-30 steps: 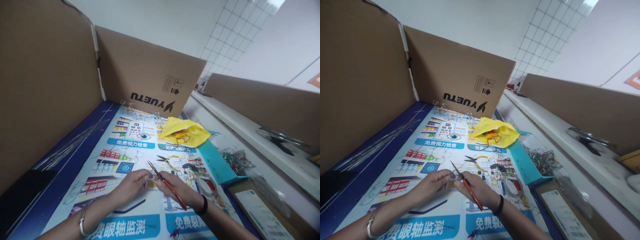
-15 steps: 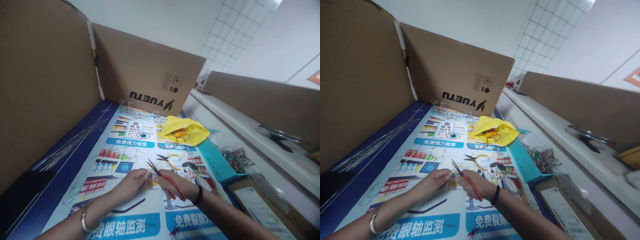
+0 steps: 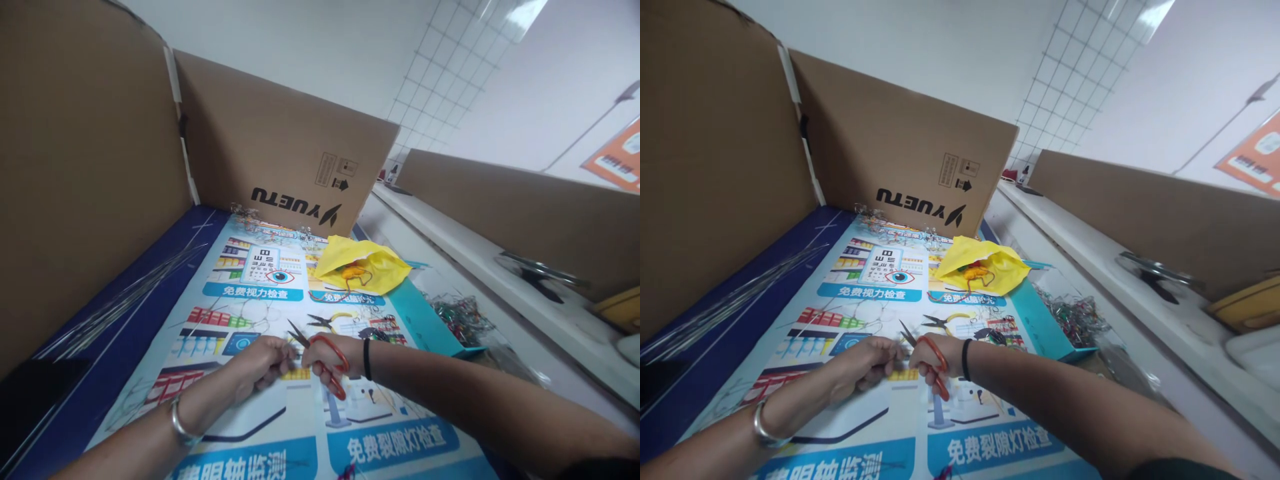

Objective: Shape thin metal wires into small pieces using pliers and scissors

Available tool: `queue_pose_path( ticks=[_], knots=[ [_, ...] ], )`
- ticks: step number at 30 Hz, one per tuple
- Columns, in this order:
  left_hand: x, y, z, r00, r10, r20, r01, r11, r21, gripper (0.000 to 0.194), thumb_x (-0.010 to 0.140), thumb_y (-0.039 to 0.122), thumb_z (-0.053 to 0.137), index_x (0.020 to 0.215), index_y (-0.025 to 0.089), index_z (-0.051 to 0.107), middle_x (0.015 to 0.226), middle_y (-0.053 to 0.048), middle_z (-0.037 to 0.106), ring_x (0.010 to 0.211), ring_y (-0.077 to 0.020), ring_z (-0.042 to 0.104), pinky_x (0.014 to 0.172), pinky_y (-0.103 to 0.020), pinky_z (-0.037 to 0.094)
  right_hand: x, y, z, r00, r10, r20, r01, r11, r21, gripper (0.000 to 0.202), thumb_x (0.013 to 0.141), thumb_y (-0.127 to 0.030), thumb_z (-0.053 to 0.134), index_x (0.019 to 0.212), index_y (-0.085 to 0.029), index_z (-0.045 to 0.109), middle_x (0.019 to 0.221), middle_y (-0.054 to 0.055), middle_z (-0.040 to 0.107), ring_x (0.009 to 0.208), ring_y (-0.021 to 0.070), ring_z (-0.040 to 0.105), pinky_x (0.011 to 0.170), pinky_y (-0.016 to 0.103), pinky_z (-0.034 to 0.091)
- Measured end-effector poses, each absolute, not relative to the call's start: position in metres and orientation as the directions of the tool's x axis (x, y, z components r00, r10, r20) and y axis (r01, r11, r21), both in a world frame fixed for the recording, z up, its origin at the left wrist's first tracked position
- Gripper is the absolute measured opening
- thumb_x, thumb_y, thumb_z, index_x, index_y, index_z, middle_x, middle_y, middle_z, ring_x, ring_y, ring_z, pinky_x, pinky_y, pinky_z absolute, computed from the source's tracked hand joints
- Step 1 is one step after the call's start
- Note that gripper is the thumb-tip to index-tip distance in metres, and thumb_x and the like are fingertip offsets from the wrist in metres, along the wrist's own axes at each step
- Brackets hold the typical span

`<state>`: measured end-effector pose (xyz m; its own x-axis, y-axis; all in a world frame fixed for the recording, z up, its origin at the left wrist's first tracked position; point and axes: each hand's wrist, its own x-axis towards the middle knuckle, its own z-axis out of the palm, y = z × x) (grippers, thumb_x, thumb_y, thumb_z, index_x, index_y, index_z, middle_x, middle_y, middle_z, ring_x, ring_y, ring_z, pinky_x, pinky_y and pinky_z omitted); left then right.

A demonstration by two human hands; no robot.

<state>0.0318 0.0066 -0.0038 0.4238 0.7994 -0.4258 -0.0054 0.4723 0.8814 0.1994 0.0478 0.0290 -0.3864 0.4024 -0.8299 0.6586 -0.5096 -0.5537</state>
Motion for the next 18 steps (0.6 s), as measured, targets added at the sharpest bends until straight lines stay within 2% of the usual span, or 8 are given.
queue_pose_path(
  ticks=[5, 8, 12, 18],
  knots=[
    [0.031, 0.006, 0.000, 0.433, 0.814, -0.388, -0.067, 0.458, 0.887, 0.019, 0.058, 0.015, 0.042, 0.065, 0.014, 0.059, 0.051, 0.003, 0.049, 0.034, -0.0030, 0.025, 0.036, -0.021, 0.011, 0.201, 0.047, 0.027, -0.410, 0.388, -0.825, 0.625, -0.539, -0.564, 0.011, 0.066, -0.013, 0.045, 0.059, -0.018, 0.039, 0.042, -0.009, 0.034, 0.028, 0.0077, 0.031, 0.024, 0.027, 0.039],
    [0.030, 0.006, 0.005, 0.458, 0.811, -0.365, -0.088, 0.449, 0.889, 0.014, 0.058, 0.015, 0.044, 0.061, 0.014, 0.058, 0.051, 0.003, 0.048, 0.034, -0.0029, 0.026, 0.036, -0.021, 0.012, 0.203, 0.047, 0.022, -0.396, 0.395, -0.829, 0.595, -0.578, -0.559, 0.009, 0.064, -0.013, 0.047, 0.063, -0.018, 0.040, 0.043, -0.009, 0.032, 0.029, 0.0062, 0.029, 0.024, 0.021, 0.035],
    [0.028, 0.008, 0.004, 0.492, 0.786, -0.374, -0.110, 0.483, 0.869, 0.013, 0.059, 0.016, 0.048, 0.066, 0.013, 0.059, 0.053, 0.003, 0.049, 0.035, -0.0026, 0.027, 0.036, -0.021, 0.011, 0.206, 0.044, 0.017, -0.385, 0.415, -0.824, 0.578, -0.588, -0.566, 0.009, 0.064, -0.015, 0.049, 0.063, -0.018, 0.041, 0.043, -0.010, 0.030, 0.030, 0.0053, 0.028, 0.025, 0.017, 0.029],
    [0.027, 0.009, -0.005, 0.454, 0.779, -0.431, -0.151, 0.545, 0.825, 0.016, 0.060, 0.015, 0.049, 0.072, 0.015, 0.059, 0.050, 0.005, 0.048, 0.033, -0.0016, 0.021, 0.036, -0.020, 0.006, 0.210, 0.042, 0.009, -0.376, 0.494, -0.784, 0.570, -0.544, -0.616, 0.009, 0.066, -0.020, 0.052, 0.063, -0.017, 0.044, 0.041, -0.010, 0.032, 0.029, 0.0059, 0.031, 0.026, 0.016, 0.025]
  ],
)
